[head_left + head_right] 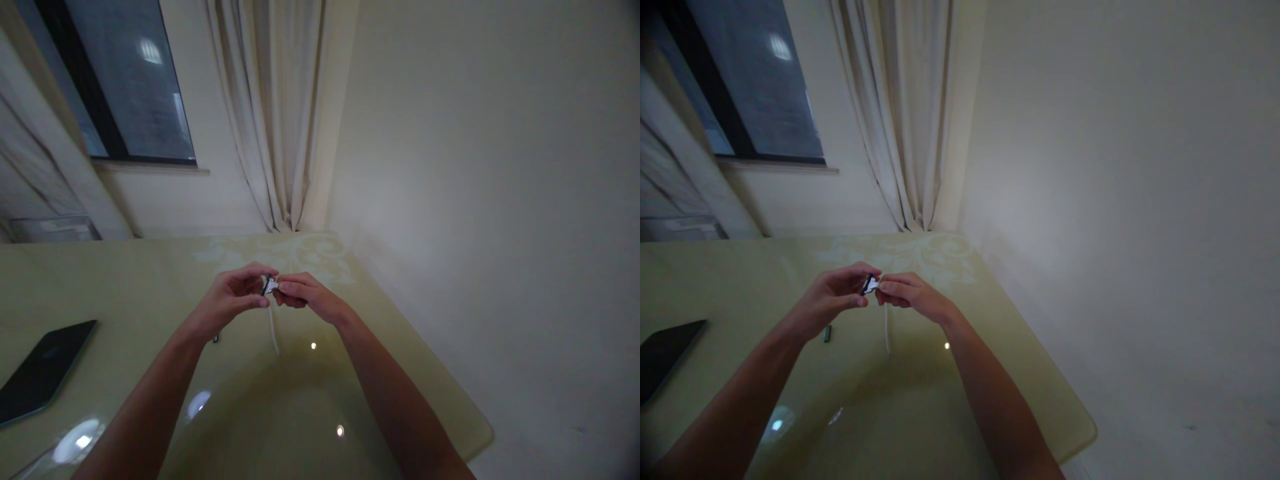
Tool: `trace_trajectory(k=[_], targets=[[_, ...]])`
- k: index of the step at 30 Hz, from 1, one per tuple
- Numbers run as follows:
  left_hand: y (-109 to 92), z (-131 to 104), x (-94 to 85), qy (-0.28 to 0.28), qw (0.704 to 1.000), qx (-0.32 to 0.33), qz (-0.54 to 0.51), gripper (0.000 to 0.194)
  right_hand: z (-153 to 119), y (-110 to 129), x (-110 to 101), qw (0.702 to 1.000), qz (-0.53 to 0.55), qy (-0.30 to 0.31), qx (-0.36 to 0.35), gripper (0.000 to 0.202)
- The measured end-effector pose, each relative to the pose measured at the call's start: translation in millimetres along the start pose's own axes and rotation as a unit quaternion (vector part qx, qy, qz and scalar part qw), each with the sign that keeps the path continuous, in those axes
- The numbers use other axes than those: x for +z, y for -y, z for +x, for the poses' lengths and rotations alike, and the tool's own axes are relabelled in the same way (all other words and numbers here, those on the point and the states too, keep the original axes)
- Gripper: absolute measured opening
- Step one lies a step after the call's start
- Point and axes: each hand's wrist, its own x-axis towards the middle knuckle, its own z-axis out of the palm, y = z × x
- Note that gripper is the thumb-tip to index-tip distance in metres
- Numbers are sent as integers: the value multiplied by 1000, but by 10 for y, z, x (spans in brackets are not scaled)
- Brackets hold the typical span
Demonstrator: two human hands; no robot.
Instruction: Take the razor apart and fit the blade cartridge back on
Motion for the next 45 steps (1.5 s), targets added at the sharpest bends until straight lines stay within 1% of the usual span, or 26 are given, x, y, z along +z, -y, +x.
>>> trace_trajectory(k=[4, 7, 14, 23, 29, 32, 34, 36, 37, 39, 41, 45], targets=[[-9, 8, 10, -31, 998, 11, 60, 46, 12, -4, -4, 1000, 7, -27, -5, 41], [2, 10, 11, -46, 995, 23, 88, 46, 25, -12, -11, 999, 0, -32, -7, 41], [35, -2, -9, -27, 998, 1, 48, 44, 25, -32, 18, 999, -6, -38, -12, 38], [-10, 5, 21, -35, 996, 30, 82, 46, 1, -20, 27, 998, -27, -64, -10, 36], [-5, -8, 20, -34, 995, 22, 90, 49, -15, 39, 31, 998, -36, -50, -15, 38], [13, -6, 2, -43, 986, 40, 157, 45, -34, 54, -18, 997, -41, -57, -25, 41], [62, 5, 16, -67, 966, 67, 239, 44, -56, 74, -75, 996, -42, -78, -29, 41], [156, 28, 83, -85, 938, 87, 325, 43, -86, 109, -145, 992, -46, -113, -27, 41], [221, 46, 142, -83, 923, 85, 365, 42, -103, 131, -182, 990, -48, -132, -25, 41], [376, 98, 312, -46, 894, 43, 444, 39, -138, 174, -260, 985, -56, -160, -21, 43], [549, 171, 532, -2, 856, -24, 517, 41, -170, 205, -341, 981, -65, -182, -13, 44], [903, 383, 968, 40, 843, -74, 531, 37, -222, 222, -489, 968, -86, -236, 14, 44]])
